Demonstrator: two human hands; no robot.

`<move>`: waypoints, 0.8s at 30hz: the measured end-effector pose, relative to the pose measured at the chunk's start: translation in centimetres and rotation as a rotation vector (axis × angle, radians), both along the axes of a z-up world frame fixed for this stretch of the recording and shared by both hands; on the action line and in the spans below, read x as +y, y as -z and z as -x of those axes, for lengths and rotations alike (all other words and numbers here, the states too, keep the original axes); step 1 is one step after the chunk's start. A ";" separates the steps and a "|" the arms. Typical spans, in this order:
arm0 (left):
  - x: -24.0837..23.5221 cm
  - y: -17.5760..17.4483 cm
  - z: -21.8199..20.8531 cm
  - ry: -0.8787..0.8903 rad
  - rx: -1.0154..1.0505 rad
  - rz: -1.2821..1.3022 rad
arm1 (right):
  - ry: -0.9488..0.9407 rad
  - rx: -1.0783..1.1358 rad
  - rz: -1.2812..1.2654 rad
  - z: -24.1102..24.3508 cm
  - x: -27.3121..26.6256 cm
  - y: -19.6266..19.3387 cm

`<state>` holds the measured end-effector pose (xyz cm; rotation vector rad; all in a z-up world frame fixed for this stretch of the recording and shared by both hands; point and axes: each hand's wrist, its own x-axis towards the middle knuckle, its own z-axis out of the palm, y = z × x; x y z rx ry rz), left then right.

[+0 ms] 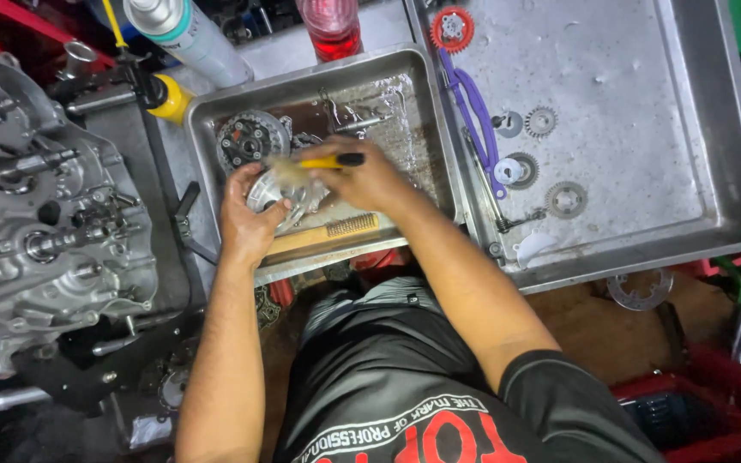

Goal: Cleaning motorcycle engine components using a brush and cleaning fluid in a metal tray

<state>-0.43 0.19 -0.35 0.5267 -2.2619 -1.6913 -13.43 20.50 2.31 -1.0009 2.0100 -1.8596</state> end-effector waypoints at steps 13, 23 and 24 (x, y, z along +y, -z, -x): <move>0.7 -0.6 0.2 -0.128 -0.218 -0.134 | 0.172 -0.342 -0.026 -2.9 -1.3 3.0; 1.0 2.9 -0.9 -0.262 -0.039 -0.354 | 0.185 -0.384 0.012 -3.5 -3.6 3.7; 1.1 2.5 -0.6 -0.232 -0.042 -0.329 | 0.157 -0.368 0.067 -2.9 -4.1 3.3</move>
